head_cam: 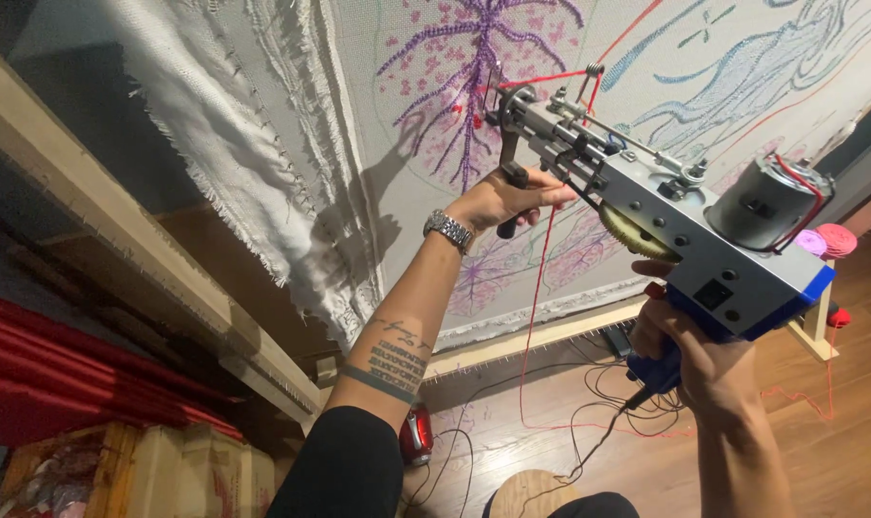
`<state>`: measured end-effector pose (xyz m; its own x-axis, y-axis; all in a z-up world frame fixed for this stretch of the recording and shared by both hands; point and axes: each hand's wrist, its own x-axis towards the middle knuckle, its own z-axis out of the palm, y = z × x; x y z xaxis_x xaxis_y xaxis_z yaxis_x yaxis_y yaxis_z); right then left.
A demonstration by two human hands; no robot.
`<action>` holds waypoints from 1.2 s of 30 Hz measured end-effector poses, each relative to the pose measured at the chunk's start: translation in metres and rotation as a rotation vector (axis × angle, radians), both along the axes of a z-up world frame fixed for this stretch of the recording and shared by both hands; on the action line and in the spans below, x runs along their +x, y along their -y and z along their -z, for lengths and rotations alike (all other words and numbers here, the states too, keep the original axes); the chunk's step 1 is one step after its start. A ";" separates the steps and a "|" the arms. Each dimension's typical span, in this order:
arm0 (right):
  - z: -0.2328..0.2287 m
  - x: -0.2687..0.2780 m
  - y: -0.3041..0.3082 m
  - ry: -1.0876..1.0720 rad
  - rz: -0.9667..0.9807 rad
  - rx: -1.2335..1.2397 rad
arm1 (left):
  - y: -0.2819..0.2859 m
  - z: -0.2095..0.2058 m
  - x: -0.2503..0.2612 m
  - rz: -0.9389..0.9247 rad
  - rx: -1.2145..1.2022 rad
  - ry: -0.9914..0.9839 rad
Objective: Thread yarn into a tufting gun and stitch a pattern into a canvas held on a wooden frame.
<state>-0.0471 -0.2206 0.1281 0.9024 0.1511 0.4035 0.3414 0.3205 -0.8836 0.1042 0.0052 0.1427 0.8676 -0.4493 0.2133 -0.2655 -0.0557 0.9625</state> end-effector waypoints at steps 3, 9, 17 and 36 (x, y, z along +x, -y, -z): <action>-0.016 -0.016 -0.015 -0.117 0.075 0.023 | -0.001 0.002 0.008 -0.044 -0.005 0.055; -0.003 -0.004 -0.004 -0.086 0.079 0.069 | -0.016 -0.015 -0.011 -0.234 0.216 0.274; 0.007 0.002 0.004 -0.005 0.116 0.008 | -0.068 -0.011 -0.001 -0.960 0.366 0.760; 0.024 0.017 0.011 -0.055 0.106 0.038 | -0.064 0.014 0.039 -1.296 0.517 1.070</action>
